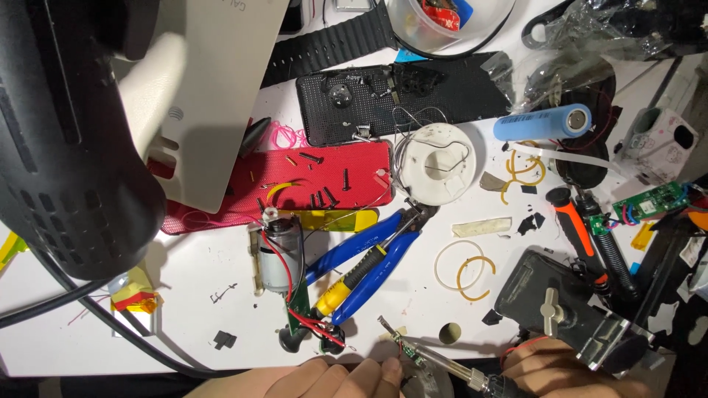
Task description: Soldering wires to a small circuit board and assembling the components into a plastic remote control housing.
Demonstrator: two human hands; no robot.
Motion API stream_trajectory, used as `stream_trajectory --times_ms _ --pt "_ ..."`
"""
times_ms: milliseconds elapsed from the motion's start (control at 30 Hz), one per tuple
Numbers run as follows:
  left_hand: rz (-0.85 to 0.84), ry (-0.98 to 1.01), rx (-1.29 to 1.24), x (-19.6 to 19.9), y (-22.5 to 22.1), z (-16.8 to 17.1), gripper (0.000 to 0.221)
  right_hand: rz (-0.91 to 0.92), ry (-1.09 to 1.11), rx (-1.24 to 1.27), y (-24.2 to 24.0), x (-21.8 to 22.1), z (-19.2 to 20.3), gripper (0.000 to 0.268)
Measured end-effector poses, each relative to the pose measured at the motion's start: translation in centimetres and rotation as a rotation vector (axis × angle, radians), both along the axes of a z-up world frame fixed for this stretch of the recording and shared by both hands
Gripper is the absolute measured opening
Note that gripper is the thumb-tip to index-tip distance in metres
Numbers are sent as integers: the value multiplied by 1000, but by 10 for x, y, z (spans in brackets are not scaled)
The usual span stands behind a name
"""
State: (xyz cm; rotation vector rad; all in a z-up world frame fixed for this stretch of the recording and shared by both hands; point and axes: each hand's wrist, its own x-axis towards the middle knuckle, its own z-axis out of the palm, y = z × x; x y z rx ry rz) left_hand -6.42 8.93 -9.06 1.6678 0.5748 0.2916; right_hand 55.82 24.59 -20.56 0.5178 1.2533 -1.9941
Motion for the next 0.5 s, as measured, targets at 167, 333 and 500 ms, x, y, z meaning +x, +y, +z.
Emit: stream_trajectory --times_ms 167,333,500 --pt "32 103 83 0 13 26 38 -192 33 310 -4 -47 56 49" --pt "22 139 -14 -1 8 30 37 -329 -131 505 -21 -93 89 49" --pt "493 43 623 -1 -11 27 24 -736 -154 566 -41 -109 106 52"
